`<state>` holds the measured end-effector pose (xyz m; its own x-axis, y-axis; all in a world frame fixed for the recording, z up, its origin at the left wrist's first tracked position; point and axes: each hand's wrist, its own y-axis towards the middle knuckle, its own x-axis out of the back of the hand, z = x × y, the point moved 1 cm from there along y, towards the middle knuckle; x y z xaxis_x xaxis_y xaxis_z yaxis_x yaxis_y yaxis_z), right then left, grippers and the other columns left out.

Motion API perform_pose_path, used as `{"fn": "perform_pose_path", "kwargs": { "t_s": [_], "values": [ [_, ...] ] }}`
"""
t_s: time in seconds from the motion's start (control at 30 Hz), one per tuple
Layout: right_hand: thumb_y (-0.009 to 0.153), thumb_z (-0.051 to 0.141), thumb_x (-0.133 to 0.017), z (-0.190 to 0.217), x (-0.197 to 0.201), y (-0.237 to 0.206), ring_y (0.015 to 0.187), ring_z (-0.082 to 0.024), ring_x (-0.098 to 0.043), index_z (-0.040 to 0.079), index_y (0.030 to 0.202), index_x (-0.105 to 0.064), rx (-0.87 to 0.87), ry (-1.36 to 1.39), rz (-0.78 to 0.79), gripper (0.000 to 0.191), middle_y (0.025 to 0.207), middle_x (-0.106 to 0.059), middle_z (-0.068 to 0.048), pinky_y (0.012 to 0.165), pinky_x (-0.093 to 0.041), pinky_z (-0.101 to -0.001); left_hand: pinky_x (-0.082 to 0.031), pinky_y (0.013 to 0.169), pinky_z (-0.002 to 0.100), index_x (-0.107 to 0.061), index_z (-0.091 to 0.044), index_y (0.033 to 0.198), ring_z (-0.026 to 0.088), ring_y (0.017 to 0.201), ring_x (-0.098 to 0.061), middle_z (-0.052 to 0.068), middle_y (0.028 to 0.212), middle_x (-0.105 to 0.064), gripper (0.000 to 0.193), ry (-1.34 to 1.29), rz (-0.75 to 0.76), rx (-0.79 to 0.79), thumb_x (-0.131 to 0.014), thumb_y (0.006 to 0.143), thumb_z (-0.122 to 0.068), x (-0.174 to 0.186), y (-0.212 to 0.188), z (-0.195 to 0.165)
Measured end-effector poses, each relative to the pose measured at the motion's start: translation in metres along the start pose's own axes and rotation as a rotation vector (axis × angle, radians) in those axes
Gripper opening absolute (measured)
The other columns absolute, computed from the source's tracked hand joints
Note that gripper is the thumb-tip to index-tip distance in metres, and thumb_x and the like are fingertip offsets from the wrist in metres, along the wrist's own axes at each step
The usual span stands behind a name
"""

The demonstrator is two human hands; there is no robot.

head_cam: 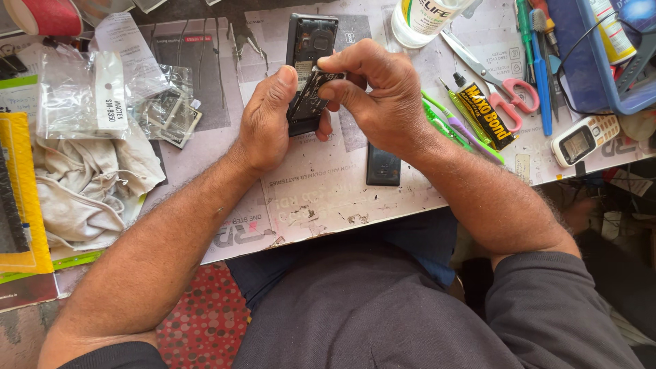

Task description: The person holds a black Jio feature phone and repeatedly presses buttons to navigate the interface. They remove and reinsert the battery, then continue pressing buttons to check the screen and keypad functionality. The phone is placed on the table at the end.

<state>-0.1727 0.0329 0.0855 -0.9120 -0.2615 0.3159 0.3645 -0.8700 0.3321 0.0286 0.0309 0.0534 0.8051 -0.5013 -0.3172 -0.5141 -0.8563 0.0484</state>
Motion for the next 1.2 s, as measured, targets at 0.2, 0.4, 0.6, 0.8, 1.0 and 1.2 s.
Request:
{"fn": "perform_pose_path", "kwargs": {
  "t_s": [0.2, 0.4, 0.6, 0.8, 1.0, 1.2],
  "values": [
    [0.106, -0.007, -0.070, 0.004, -0.002, 0.002, 0.086, -0.013, -0.076, 0.003, 0.123, -0.061, 0.060, -0.010, 0.029, 0.022, 0.100, -0.074, -0.009, 0.075, -0.063, -0.0259, -0.061, 0.071, 0.033, -0.058, 0.001, 0.116, 0.019, 0.076, -0.070, 0.014, 0.086, -0.068, 0.062, 0.079, 0.010, -0.004, -0.028, 0.112, -0.053, 0.001, -0.001, -0.001],
    [0.108, -0.009, -0.068, 0.010, -0.003, 0.002, 0.080, -0.015, -0.079, 0.002, 0.124, -0.059, 0.070, 0.060, 0.049, 0.021, 0.099, -0.073, -0.009, 0.068, -0.064, -0.0247, -0.061, 0.075, 0.035, -0.058, 0.001, 0.116, 0.020, 0.078, -0.071, 0.015, 0.087, -0.069, 0.061, 0.060, 0.018, -0.006, -0.028, 0.114, -0.052, 0.000, -0.001, -0.004],
    [0.108, -0.009, -0.069, 0.011, -0.002, -0.001, 0.083, -0.016, -0.078, 0.000, 0.123, -0.060, 0.100, 0.029, 0.007, 0.020, 0.101, -0.074, -0.011, 0.071, -0.064, -0.0242, -0.062, 0.078, 0.037, -0.056, 0.002, 0.132, 0.022, 0.083, -0.071, 0.017, 0.093, -0.068, 0.067, -0.042, 0.033, -0.026, -0.035, 0.109, -0.057, 0.000, -0.002, -0.005],
    [0.107, -0.009, -0.070, 0.008, -0.004, -0.002, 0.087, -0.013, -0.078, 0.001, 0.123, -0.060, 0.066, -0.028, -0.033, 0.021, 0.101, -0.076, -0.010, 0.075, -0.064, -0.0256, -0.062, 0.078, 0.038, -0.049, 0.001, 0.134, 0.021, 0.089, -0.069, 0.014, 0.106, -0.065, 0.057, -0.097, 0.040, 0.003, -0.056, 0.108, -0.049, 0.003, 0.000, 0.000],
    [0.107, -0.007, -0.071, 0.007, -0.004, 0.000, 0.087, -0.012, -0.077, 0.003, 0.123, -0.061, 0.060, -0.065, -0.043, 0.021, 0.098, -0.076, -0.009, 0.073, -0.062, -0.0248, -0.062, 0.079, 0.038, -0.052, 0.000, 0.135, 0.020, 0.092, -0.069, 0.012, 0.110, -0.064, 0.056, -0.091, 0.020, 0.028, -0.069, 0.104, -0.044, 0.005, 0.002, 0.006],
    [0.105, -0.005, -0.076, 0.005, -0.001, 0.001, 0.081, -0.010, -0.072, 0.004, 0.121, -0.063, 0.165, -0.079, -0.027, 0.023, 0.098, -0.074, -0.009, 0.069, -0.058, -0.0247, -0.062, 0.080, 0.039, -0.055, 0.002, 0.132, 0.019, 0.093, -0.067, 0.013, 0.110, -0.063, 0.063, -0.154, 0.119, -0.033, -0.057, 0.108, -0.057, 0.006, 0.002, 0.010]
  ]
}}
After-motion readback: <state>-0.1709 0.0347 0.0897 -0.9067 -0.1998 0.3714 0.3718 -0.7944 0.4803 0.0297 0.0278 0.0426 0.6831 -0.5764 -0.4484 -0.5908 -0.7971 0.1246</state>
